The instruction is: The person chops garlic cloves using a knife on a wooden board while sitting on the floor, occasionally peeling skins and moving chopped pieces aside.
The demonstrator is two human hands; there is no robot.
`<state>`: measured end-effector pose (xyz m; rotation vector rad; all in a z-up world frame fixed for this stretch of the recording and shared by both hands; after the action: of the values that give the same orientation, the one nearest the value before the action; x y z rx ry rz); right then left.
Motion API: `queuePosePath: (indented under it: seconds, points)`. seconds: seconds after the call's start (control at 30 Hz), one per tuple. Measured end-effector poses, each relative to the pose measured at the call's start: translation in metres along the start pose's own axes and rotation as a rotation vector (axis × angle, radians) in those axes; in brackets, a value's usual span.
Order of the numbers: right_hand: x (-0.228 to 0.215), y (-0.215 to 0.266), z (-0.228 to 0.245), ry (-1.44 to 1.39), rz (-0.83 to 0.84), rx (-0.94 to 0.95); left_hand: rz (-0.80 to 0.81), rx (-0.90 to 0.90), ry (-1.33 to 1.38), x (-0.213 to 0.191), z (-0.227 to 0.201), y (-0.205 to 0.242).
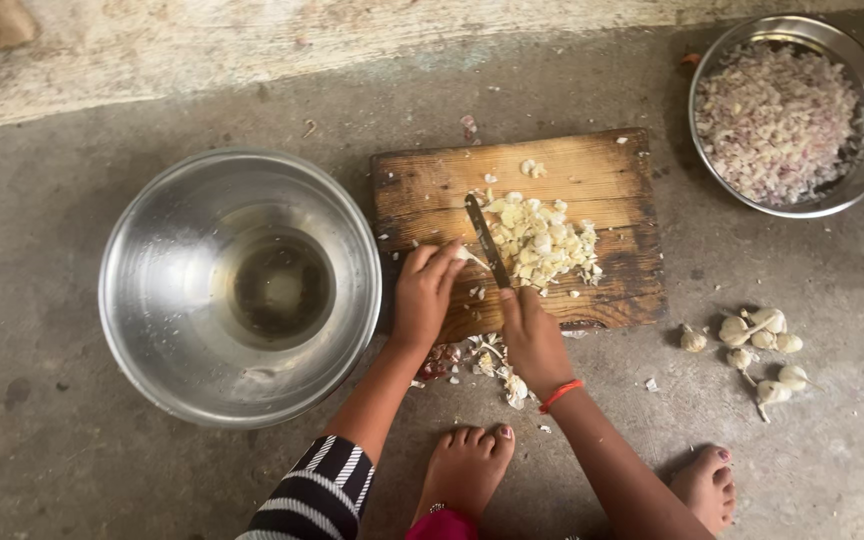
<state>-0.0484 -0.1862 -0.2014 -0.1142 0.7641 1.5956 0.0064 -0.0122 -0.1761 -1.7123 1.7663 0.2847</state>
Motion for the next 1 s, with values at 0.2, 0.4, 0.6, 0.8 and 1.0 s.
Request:
queuePosePath:
  seconds: [0.2, 0.4, 0.6, 0.8, 1.0]
  points:
    - [0.016, 0.010, -0.001, -0.011, 0.090, 0.136, -0.049, 0.057, -0.003, -0.004, -0.007, 0.004]
    - [0.014, 0.007, 0.016, 0.151, -0.014, -0.060, -0.067, 0.068, 0.004, -0.008, -0.010, 0.002]
    - [0.028, 0.016, 0.002, 0.083, 0.052, 0.075, -0.077, 0.087, -0.035, -0.009, -0.013, 0.006]
    - [0.039, 0.018, -0.027, -0.637, 0.221, 0.304, -0.066, 0.074, -0.047, -0.005, -0.009, 0.005]
    - [0.016, 0.004, -0.016, -0.650, 0.163, 0.042, -0.069, 0.060, -0.025, -0.003, -0.003, 0.004]
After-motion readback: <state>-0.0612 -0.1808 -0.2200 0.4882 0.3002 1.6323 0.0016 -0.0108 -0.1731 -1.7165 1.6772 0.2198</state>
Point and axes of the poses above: each hand's wrist, its own y-axis away from the middle knuckle, its own x-axis out of the palm, z = x × y, the point moved 10 cm from there along -y, towards the middle knuckle, and after that the axes turned 6 degrees about z, right-handed, at the moved point
